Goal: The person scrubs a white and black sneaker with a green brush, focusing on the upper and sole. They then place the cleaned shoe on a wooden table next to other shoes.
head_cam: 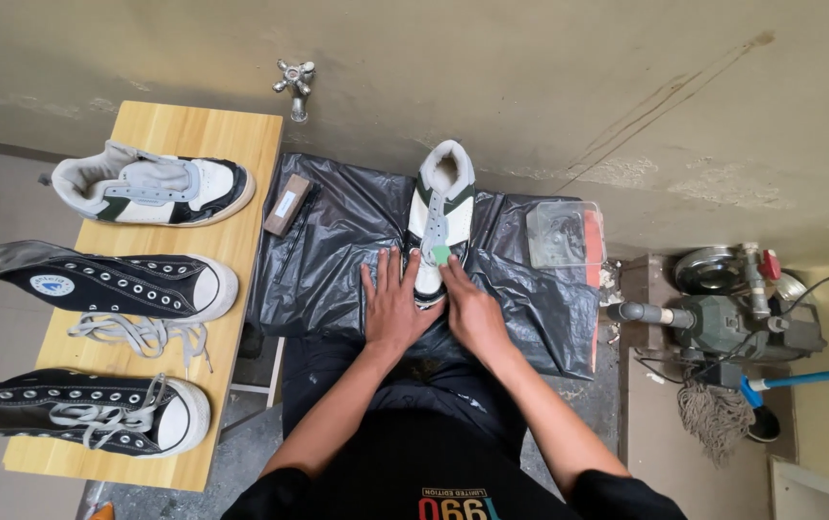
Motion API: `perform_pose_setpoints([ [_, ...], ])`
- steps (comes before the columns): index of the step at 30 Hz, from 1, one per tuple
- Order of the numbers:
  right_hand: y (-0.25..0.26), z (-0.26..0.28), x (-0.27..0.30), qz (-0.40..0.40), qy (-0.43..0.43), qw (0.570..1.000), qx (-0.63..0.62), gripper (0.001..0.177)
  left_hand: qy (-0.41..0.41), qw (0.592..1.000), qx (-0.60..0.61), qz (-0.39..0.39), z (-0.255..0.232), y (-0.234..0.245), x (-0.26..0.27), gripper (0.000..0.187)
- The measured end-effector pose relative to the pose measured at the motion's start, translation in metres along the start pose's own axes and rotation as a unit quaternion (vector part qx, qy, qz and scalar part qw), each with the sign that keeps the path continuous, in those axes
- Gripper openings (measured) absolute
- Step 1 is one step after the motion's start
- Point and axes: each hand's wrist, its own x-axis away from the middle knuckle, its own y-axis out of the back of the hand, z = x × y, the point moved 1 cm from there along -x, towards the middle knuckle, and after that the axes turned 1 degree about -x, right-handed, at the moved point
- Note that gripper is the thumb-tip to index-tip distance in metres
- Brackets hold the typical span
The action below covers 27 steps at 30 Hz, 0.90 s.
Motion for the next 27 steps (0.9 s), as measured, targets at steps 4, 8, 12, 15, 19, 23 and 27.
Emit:
perform_pose_setpoints([
  [4,0.032,-0.004,-0.012,0.050,-0.001,0.997,-0.056,0.046,0.005,1.000,-0.003,0.005,0.001,-0.001,0.001,0.094],
  [8,0.075,-0.014,-0.059,-0.079,0.014,0.996,-0.049,0.044,-0.002,1.000,0.003,0.002,0.000,0.003,0.000,0.098],
  [12,0.058,-0.024,-0.077,-0.089,0.036,0.995,0.019,0.048,-0.003,1.000,0.014,-0.007,0.000,0.002,0.002,0.098],
  [15,0.060,0.014,-0.048,-0.058,0.019,0.995,0.077,0.051,-0.003,1.000,0.007,-0.015,0.001,0.000,0.001,0.096],
  [19,0.034,0.004,-0.011,-0.003,0.000,0.993,0.122,0.055,-0.009,1.000,0.015,-0.015,0.000,-0.002,0.000,0.097],
  [23,0.031,0.008,0.014,0.051,0.001,0.999,0.005,0.049,-0.004,1.000,0.016,-0.015,0.001,-0.006,-0.001,0.098],
  [27,0.062,0.017,0.006,0.109,-0.019,0.970,-0.217,0.038,0.002,1.000,0.012,-0.012,0.003,-0.007,0.001,0.100],
])
